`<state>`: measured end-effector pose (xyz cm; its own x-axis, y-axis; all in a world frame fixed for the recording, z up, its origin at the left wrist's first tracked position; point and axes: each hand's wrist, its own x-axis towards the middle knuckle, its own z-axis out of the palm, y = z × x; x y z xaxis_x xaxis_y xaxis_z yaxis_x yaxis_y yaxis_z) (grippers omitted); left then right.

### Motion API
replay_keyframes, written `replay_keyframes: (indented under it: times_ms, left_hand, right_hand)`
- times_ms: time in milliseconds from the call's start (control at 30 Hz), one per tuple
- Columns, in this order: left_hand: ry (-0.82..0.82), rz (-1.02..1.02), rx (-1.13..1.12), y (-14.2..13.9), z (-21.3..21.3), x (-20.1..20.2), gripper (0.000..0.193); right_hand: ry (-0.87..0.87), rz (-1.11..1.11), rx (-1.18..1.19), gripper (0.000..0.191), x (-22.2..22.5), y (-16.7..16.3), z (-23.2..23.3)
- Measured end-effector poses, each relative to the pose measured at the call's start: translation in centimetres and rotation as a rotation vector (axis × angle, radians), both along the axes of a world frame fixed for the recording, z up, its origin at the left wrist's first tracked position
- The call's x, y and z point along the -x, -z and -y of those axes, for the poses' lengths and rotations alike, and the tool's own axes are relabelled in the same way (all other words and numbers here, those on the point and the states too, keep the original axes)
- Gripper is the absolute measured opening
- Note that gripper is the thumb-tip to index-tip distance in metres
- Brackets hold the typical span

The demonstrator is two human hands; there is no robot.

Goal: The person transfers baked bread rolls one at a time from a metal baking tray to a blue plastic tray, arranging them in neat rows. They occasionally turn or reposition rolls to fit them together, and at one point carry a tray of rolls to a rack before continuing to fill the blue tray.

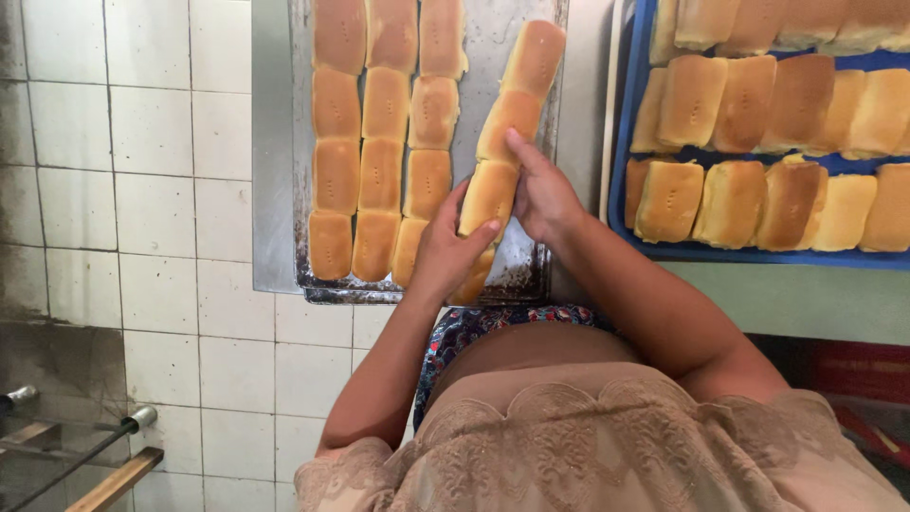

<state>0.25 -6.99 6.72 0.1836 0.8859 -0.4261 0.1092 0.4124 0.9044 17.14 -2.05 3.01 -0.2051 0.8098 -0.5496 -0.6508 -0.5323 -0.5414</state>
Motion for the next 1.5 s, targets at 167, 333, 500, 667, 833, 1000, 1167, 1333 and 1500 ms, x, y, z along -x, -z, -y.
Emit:
replay_keyframes:
  times_ms: [167,333,500,667,833,1000,1167,1333,1500]
  left_hand:
    - [0.022,0.138,0.010,1.4,0.1,-0.2,0.053]
    - [0.051,0.119,-0.031,1.8,0.7,0.4,0.047]
    - [0.044,0.259,-0.021,2.5,1.1,0.4,0.043]
    - [-0.047,0.618,0.377,2.4,1.1,2.4,0.036]
    - [-0.021,0.690,0.420,0.8,2.0,4.7,0.039]
    - [-0.132,0.744,0.413,-0.1,2.6,5.9,0.040]
    - [-0.058,0.644,0.336,-0.1,1.5,3.9,0.039]
    - [0.133,0.597,0.393,-2.0,-0.2,0.4,0.045]
    - [0.408,0.648,0.452,-4.3,-2.4,-2.9,0.057]
  right_hand:
    - [-0.059,-0.029,0.079,0.042,0.0,-0.6,-0.4]
    - [-0.083,-0.102,0.117,0.041,-0.9,-1.5,-1.0]
    - [-0.086,-0.072,0.055,0.039,-1.1,-1.2,-1.4]
    - [-0.113,-0.023,0.021,0.040,0.2,0.6,-1.6]
    - [-0.102,0.151,0.025,0.044,0.2,2.0,-2.0]
    - [-0.262,0.106,0.125,0.053,0.1,0.8,-0.5]
    - [-0.318,-0.283,-0.145,0.059,1.4,-2.1,5.1]
    - [-0.023,0.127,-0.216,0.063,-1.3,-4.7,3.6]
    - [0.249,0.020,-0.271,0.058,-7.8,-6.9,4.4]
